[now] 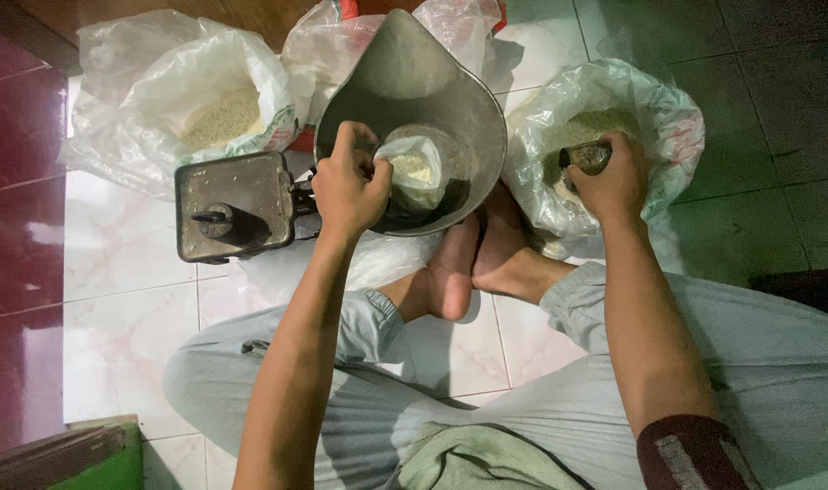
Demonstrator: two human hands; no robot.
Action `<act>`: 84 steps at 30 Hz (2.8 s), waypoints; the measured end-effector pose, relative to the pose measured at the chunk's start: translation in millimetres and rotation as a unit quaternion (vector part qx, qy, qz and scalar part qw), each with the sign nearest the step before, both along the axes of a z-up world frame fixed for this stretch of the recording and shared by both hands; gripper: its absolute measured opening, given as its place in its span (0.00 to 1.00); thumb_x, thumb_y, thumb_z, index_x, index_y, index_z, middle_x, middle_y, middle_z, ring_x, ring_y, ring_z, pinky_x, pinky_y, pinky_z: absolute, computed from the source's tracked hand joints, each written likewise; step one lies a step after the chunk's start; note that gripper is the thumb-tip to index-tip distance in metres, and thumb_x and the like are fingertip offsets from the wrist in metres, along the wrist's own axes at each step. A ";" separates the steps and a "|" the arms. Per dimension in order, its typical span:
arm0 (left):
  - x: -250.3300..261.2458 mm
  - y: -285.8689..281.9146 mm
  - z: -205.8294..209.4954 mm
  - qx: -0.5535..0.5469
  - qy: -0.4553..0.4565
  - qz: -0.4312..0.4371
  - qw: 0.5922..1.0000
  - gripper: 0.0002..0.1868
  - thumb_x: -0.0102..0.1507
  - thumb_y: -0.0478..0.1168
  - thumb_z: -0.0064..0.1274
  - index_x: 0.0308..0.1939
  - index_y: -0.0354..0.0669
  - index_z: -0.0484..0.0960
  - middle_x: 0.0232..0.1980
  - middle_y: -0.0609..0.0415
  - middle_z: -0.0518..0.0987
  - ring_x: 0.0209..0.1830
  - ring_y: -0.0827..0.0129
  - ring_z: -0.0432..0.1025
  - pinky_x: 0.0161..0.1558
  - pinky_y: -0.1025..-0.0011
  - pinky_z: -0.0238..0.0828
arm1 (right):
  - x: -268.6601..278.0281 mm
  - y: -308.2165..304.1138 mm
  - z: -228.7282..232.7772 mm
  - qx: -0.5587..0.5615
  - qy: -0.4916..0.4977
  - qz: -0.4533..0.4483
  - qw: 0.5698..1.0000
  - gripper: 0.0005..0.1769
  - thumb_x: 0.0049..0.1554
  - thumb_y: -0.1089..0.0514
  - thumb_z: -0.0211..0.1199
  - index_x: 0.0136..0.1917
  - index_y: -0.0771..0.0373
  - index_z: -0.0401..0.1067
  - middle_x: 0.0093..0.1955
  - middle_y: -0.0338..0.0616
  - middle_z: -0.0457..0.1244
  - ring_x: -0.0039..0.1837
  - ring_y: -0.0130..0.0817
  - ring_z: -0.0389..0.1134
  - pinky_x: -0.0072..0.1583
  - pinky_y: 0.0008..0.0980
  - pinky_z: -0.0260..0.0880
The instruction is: The person scoops grains from a large sack into a small plastic bag using a metal scoop. They then tie the bag closed and place it aside. The person repeats this process with a second bag.
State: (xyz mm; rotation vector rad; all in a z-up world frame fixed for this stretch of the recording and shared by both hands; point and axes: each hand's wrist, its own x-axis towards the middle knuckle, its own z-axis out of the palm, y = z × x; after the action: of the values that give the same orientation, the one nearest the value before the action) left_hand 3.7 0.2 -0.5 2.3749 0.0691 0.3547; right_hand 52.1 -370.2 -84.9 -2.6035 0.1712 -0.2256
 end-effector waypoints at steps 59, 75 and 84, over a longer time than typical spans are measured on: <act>-2.2 -6.9 16.4 -0.024 0.028 0.030 0.999 0.12 0.61 0.48 0.51 0.45 0.56 0.67 0.22 0.63 0.81 0.28 0.49 0.76 0.32 0.54 0.63 | -38.6 161.8 149.8 0.017 -0.316 0.351 0.881 0.32 0.47 0.57 0.77 0.61 0.68 0.67 0.68 0.62 0.59 0.66 0.58 0.63 0.68 0.49 0.64; -1.3 -5.5 12.6 -0.011 0.022 0.026 0.999 0.14 0.61 0.51 0.48 0.46 0.55 0.66 0.21 0.63 0.80 0.29 0.44 0.75 0.31 0.51 0.63 | -15.3 67.1 111.5 0.060 -0.332 0.108 0.935 0.29 0.50 0.61 0.75 0.62 0.66 0.66 0.58 0.54 0.63 0.56 0.51 0.65 0.49 0.42 0.67; -0.3 0.9 1.4 -0.031 -0.040 -0.018 0.999 0.13 0.63 0.45 0.52 0.48 0.56 0.67 0.18 0.61 0.75 0.18 0.55 0.72 0.30 0.59 0.69 | 3.3 -19.6 -4.8 -0.009 0.070 -0.052 0.996 0.33 0.53 0.47 0.72 0.67 0.60 0.67 0.60 0.60 0.61 0.61 0.60 0.65 0.59 0.55 0.66</act>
State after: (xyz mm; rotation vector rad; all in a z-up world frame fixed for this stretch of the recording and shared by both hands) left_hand 3.4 1.1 0.9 2.2960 -0.0011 0.4239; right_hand 55.4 -389.8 -89.7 -2.6322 0.3554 -0.0818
